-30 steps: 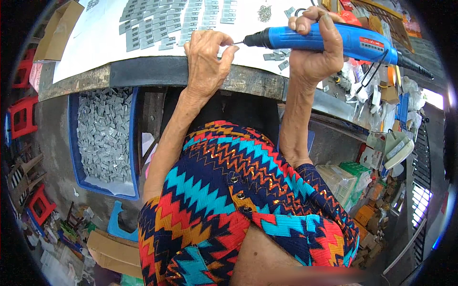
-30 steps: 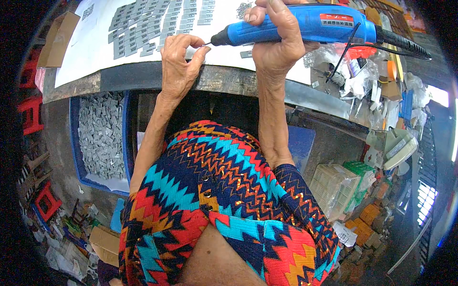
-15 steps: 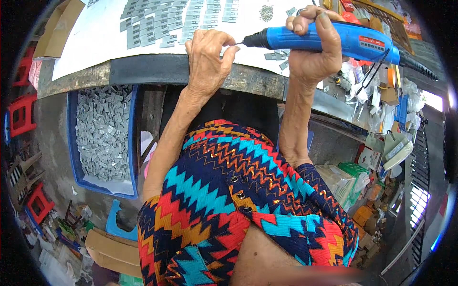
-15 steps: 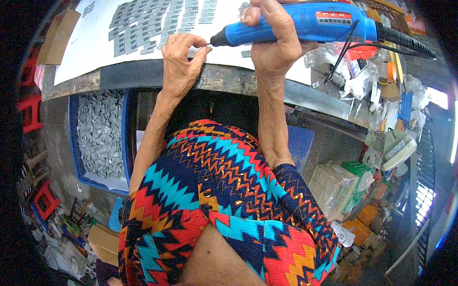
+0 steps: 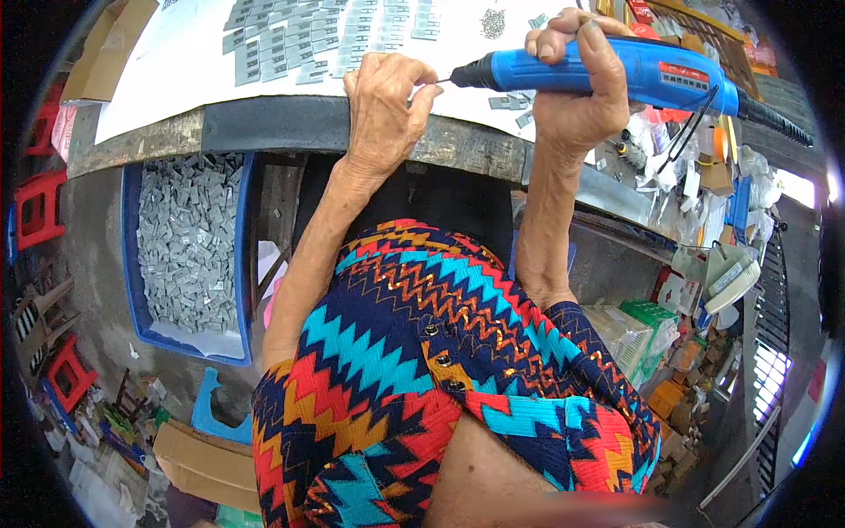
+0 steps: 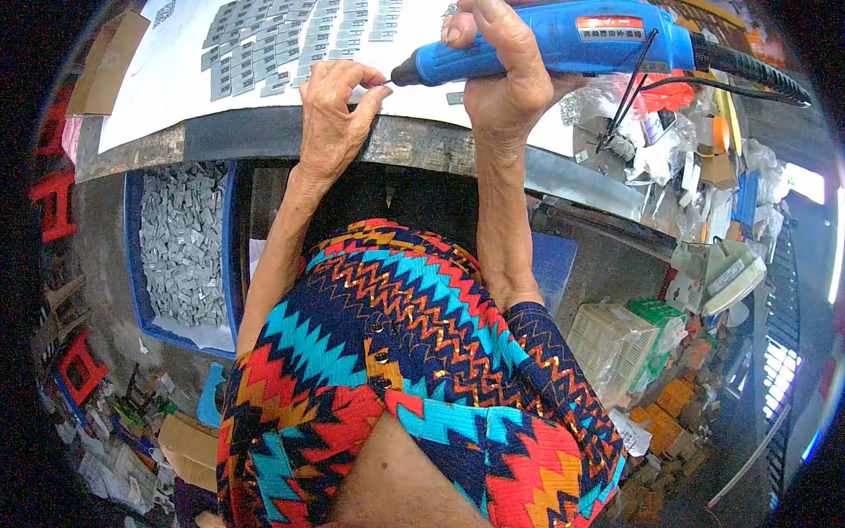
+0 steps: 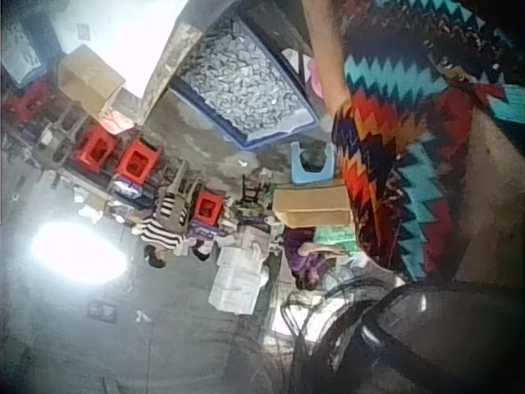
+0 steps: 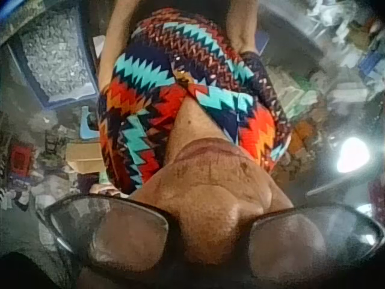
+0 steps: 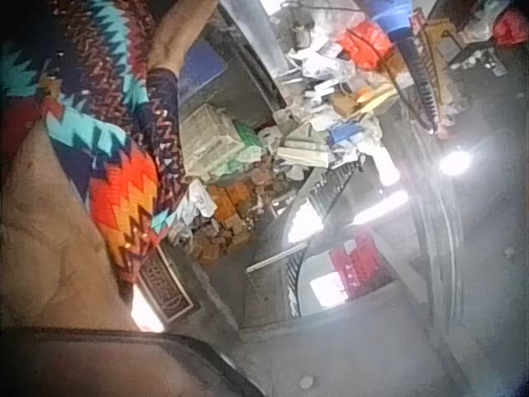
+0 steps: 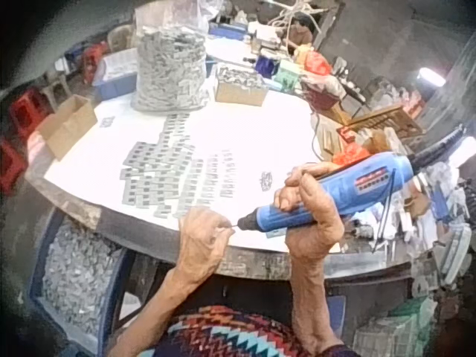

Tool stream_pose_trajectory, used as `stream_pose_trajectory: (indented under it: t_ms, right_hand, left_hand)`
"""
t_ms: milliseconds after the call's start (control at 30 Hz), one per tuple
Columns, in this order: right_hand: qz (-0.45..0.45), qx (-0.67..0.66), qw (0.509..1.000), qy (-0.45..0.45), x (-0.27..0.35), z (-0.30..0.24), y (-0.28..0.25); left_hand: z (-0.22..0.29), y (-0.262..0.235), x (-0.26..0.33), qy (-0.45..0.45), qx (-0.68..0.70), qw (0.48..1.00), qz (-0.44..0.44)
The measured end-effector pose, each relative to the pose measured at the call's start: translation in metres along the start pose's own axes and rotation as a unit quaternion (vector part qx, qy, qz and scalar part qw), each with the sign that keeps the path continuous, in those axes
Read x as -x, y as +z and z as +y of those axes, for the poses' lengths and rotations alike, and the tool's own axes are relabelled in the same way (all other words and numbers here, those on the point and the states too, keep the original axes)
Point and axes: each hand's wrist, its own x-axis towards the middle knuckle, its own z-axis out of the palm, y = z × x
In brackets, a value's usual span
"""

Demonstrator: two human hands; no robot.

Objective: Assembling small metal components using an electric screwdriver and a manual screwdriver.

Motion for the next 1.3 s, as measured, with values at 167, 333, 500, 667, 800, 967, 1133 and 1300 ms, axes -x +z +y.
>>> stream_pose_trajectory:
  t_ms: [167,333,500,667,800,967,1133,1300]
  right_hand:
    - [-0.009,-0.008,1.0,0.002,0.0,0.0,0.001]
    - [-0.017,-0.007,1.0,-0.001,0.001,-0.002,0.007]
    - [-0.026,0.008,1.0,0.002,0.003,-0.003,0.01]
    - [-0.03,0.021,0.999,0.0,0.0,-0.001,0.008]
    - [-0.015,0.007,1.0,-0.018,-0.002,-0.001,0.004]
    - [-0.008,-0.01,1.0,-0.013,-0.004,0.0,-0.001]
    - [-0.016,0.033,0.999,-0.012,-0.008,-0.001,-0.009]
    - [0.006,0.026,1.0,-0.012,-0.006,-0.002,-0.005]
  left_hand:
    - [-0.001,0.001,0.0,0.016,0.002,1.0,0.001]
    - [-0.001,0.001,0.001,0.025,-0.001,1.0,-0.004]
    - [0.002,0.001,0.001,0.048,-0.022,0.999,-0.001]
    - [0.001,0.002,0.001,0.045,-0.018,0.999,0.02]
    - [0.001,0.0,0.002,0.028,0.001,0.999,0.016]
    - [0.001,-0.008,0.003,0.022,0.005,0.998,0.051]
    - [-0.006,-0.031,0.004,-0.016,-0.099,0.99,0.095]
    - [-0.003,-0.033,0.004,-0.045,-0.182,0.982,0.034]
